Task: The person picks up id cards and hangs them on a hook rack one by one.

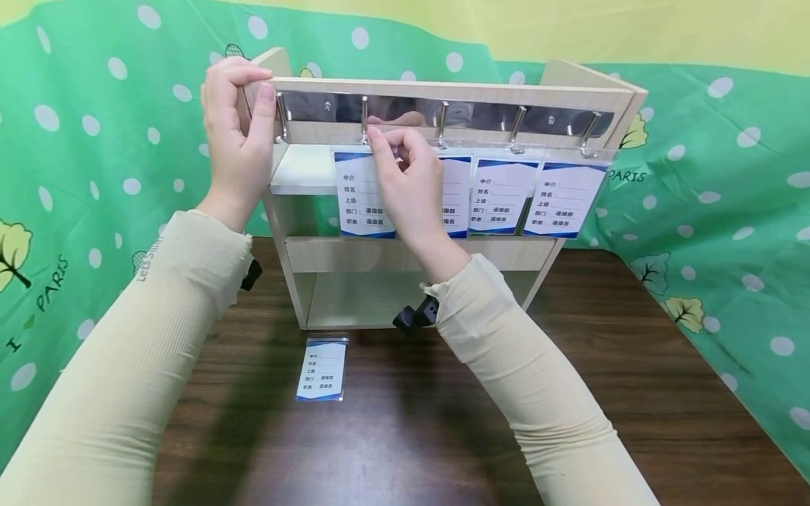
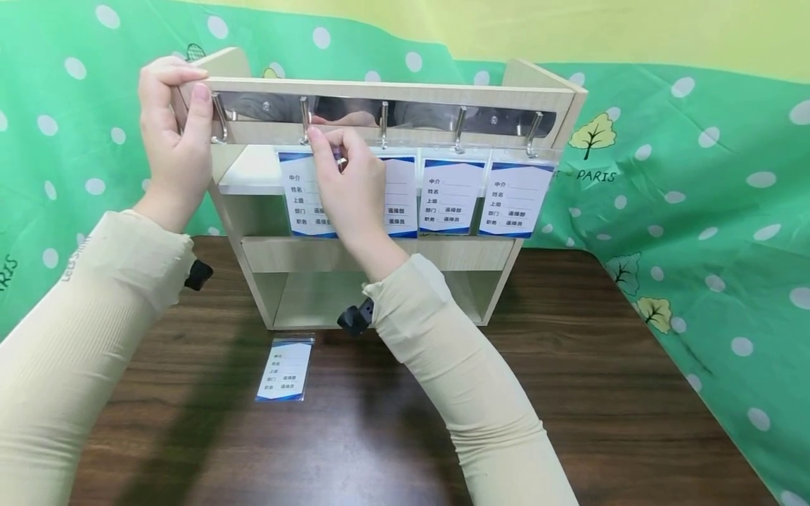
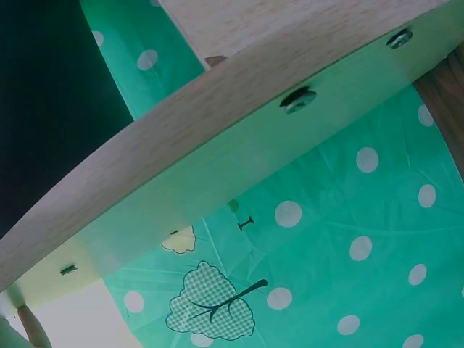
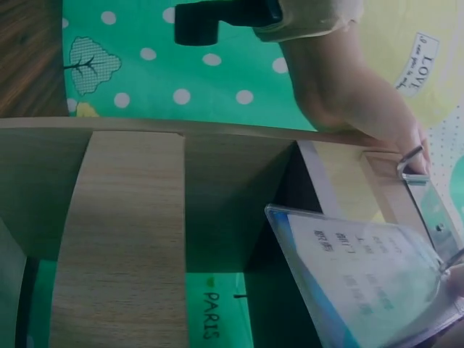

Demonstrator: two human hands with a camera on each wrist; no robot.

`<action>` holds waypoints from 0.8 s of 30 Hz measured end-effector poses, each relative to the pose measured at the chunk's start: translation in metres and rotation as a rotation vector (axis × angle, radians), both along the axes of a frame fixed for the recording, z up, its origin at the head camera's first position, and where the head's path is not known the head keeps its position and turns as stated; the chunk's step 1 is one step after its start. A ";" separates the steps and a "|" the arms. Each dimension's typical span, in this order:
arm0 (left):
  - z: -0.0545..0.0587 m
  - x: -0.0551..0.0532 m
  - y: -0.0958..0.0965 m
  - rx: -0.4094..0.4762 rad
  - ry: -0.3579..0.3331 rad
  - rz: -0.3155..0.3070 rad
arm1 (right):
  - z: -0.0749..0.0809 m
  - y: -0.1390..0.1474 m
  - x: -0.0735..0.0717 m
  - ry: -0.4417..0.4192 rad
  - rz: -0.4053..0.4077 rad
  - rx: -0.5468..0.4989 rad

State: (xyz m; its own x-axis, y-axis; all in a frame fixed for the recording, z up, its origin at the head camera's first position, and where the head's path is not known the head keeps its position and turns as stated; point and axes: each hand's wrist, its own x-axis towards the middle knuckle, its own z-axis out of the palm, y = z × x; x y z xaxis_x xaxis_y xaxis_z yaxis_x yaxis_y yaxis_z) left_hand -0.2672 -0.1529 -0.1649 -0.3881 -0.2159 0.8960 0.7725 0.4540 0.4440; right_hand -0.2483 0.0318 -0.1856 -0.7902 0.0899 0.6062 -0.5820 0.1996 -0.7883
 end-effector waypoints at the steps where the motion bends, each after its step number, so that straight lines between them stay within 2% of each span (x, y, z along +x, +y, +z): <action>1: 0.000 0.001 0.001 -0.001 0.000 0.000 | -0.001 0.000 0.001 0.012 -0.002 0.002; 6: 0.000 0.000 0.000 -0.004 -0.001 -0.003 | -0.005 0.001 0.005 0.075 -0.004 0.016; 13: -0.001 -0.008 -0.005 -0.026 0.016 0.009 | -0.011 0.006 0.010 0.297 -0.034 0.062; 16: -0.002 -0.010 -0.005 -0.025 0.020 0.007 | -0.016 0.008 0.013 0.350 -0.047 0.076; 24: -0.003 -0.012 -0.008 -0.033 0.033 0.006 | -0.026 0.016 0.023 0.504 -0.043 -0.005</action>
